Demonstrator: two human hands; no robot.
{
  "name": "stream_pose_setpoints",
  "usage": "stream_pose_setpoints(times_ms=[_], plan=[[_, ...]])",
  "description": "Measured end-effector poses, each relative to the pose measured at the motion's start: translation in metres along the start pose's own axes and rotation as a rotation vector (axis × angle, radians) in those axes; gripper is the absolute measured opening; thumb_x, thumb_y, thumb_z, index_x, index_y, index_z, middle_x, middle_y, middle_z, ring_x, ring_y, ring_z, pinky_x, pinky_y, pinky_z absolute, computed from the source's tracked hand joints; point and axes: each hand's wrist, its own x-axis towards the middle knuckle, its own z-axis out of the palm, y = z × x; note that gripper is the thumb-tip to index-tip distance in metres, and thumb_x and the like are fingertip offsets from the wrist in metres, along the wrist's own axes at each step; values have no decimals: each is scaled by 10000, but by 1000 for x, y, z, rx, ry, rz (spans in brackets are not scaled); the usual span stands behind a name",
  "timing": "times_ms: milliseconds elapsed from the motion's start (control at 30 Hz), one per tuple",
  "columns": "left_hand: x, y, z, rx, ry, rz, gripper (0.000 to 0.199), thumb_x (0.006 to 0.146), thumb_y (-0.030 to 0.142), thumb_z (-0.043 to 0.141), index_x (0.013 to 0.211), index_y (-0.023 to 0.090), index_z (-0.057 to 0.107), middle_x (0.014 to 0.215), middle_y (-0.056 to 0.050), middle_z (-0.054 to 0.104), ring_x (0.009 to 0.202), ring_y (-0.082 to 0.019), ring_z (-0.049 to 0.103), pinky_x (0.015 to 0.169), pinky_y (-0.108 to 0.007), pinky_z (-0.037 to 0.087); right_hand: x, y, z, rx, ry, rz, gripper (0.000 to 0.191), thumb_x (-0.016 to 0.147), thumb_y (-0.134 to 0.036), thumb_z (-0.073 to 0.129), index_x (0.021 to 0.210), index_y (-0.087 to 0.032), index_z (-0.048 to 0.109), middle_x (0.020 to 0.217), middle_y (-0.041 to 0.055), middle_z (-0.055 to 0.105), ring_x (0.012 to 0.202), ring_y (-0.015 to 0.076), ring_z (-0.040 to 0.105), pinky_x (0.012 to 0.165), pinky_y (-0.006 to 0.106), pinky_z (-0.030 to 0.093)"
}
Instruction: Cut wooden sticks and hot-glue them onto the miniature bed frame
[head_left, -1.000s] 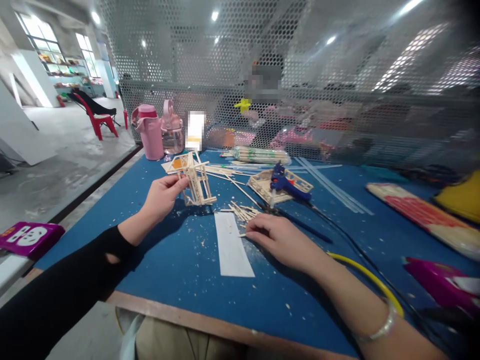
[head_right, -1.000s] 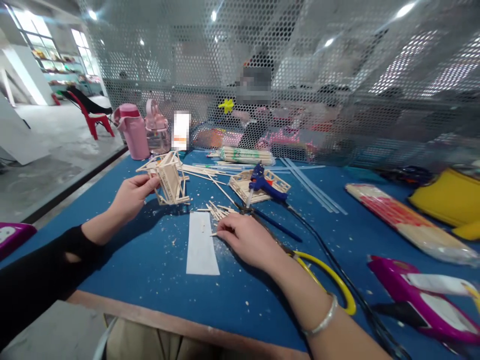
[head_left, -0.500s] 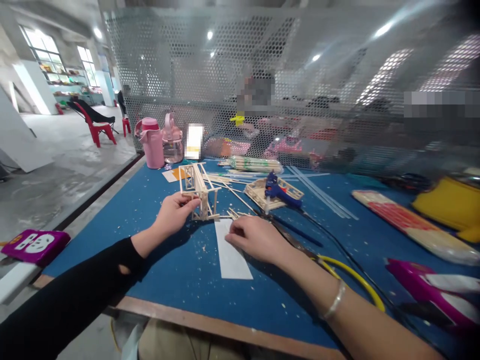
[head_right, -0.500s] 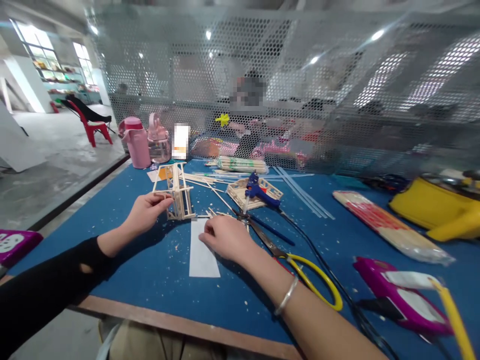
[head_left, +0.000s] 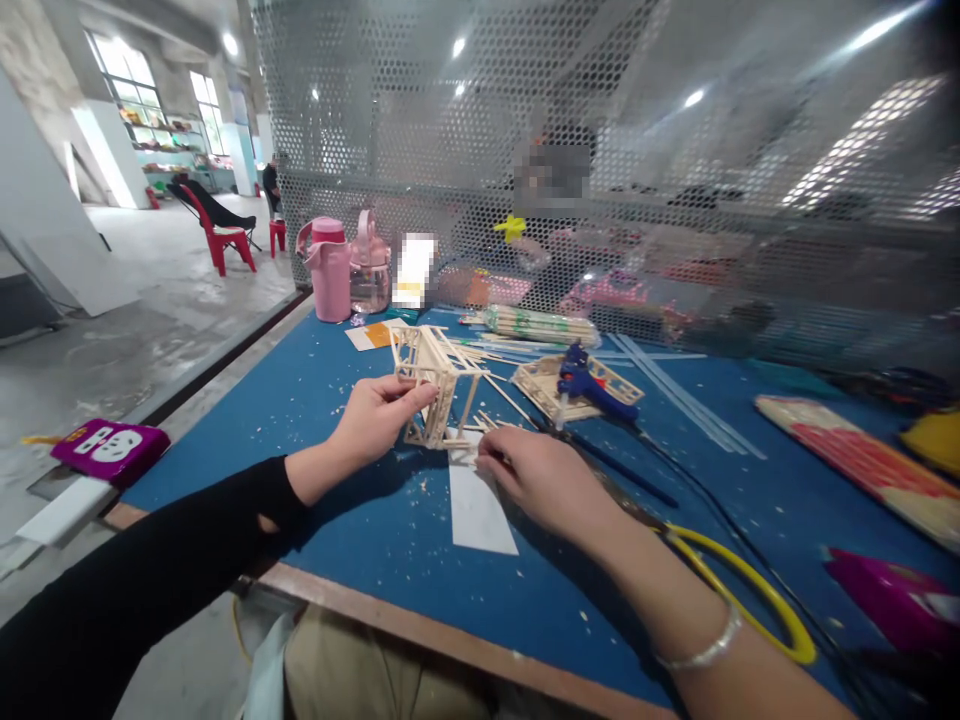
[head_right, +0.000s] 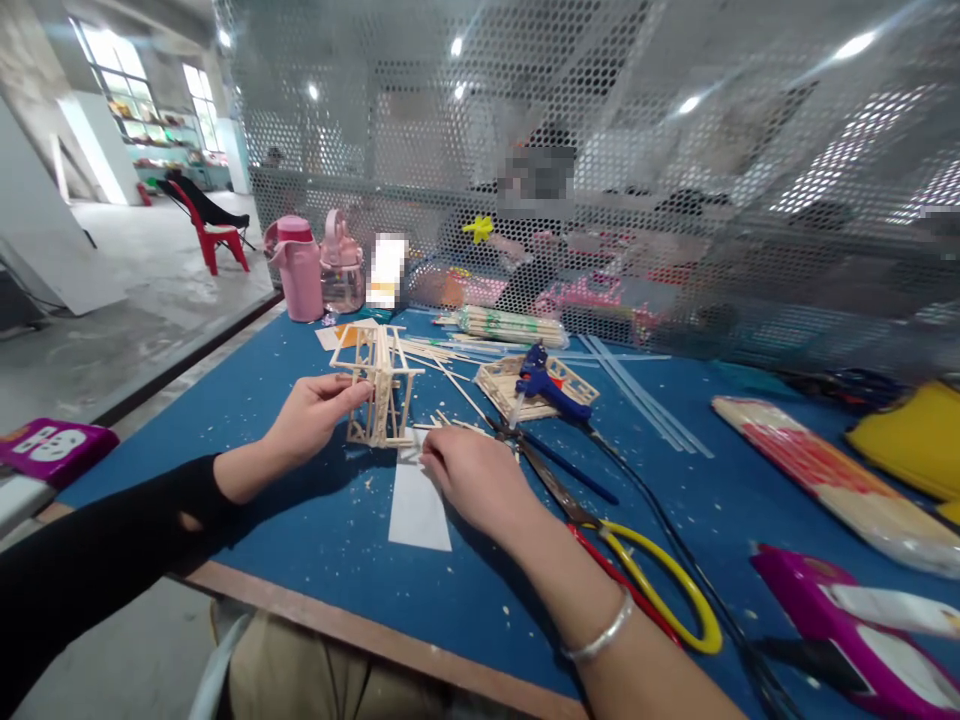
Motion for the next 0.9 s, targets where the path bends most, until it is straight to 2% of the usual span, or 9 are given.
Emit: stream_pose_setpoints(times_ms=[200, 300, 433, 567, 667, 767, 867, 900], plan=[[1, 3, -2, 143, 5, 123, 238, 777, 302, 624, 577, 175, 652, 650, -11, 567, 673, -136, 498, 690, -292, 418, 5, 5, 3, 84, 1, -6, 189, 840, -253, 492, 856, -196, 672, 871, 61, 696, 750, 177, 615, 635, 258, 397], [4, 1, -5, 152, 43, 153, 272, 784, 310, 617, 549, 174, 632, 686, -22, 586, 722, -148, 522, 720, -295, 424, 8, 7, 6, 129, 12, -14, 189, 823, -251, 506, 813, -207, 690, 866, 51, 703, 774, 177, 622, 650, 255, 408], [7, -9, -4, 92, 69, 120, 222, 787, 304, 609, 623, 174, 685, 782, -44, 649, 806, -167, 574, 805, -317, 439, 10, 9, 6, 189, 142, 58, 281, 858, -248, 421, 987, -162, 655, 860, 76, 701, 723, 175, 615, 633, 271, 424], [8, -21, 3, 83, -18, 105, 139, 781, 237, 608, 789, 185, 737, 905, -70, 690, 897, -183, 612, 882, -348, 449, 12, 7, 5, 248, 225, 56, 341, 853, -235, 403, 1118, -142, 597, 920, 75, 686, 718, 155, 604, 639, 258, 441], [11, -26, 0, 121, -96, 91, 124, 763, 232, 633, 787, 191, 747, 929, -86, 687, 921, -198, 609, 909, -372, 440, 13, 7, 7, 257, 232, 52, 353, 843, -207, 395, 1127, -137, 593, 948, 77, 678, 715, 148, 595, 651, 255, 440], [17, -25, -13, 179, -194, 54, 130, 683, 240, 711, 795, 188, 752, 909, -100, 681, 855, -217, 614, 828, -384, 466, 11, 10, 8, 240, 190, 56, 313, 828, -197, 403, 1033, -135, 631, 846, 66, 681, 654, 147, 578, 612, 255, 422], [23, -23, -29, 229, -316, 9, 294, 545, 192, 795, 835, 184, 750, 853, -93, 695, 754, -210, 618, 722, -358, 485, 7, 12, 6, 213, 118, 38, 243, 791, -183, 437, 871, -165, 666, 735, 36, 672, 594, 139, 557, 561, 246, 389], [25, -23, -33, 245, -331, -4, 324, 541, 178, 789, 862, 180, 745, 856, -93, 697, 731, -202, 614, 695, -347, 485, 6, 12, 6, 204, 100, 33, 227, 784, -185, 448, 837, -174, 669, 721, 31, 671, 588, 138, 554, 554, 244, 382]])
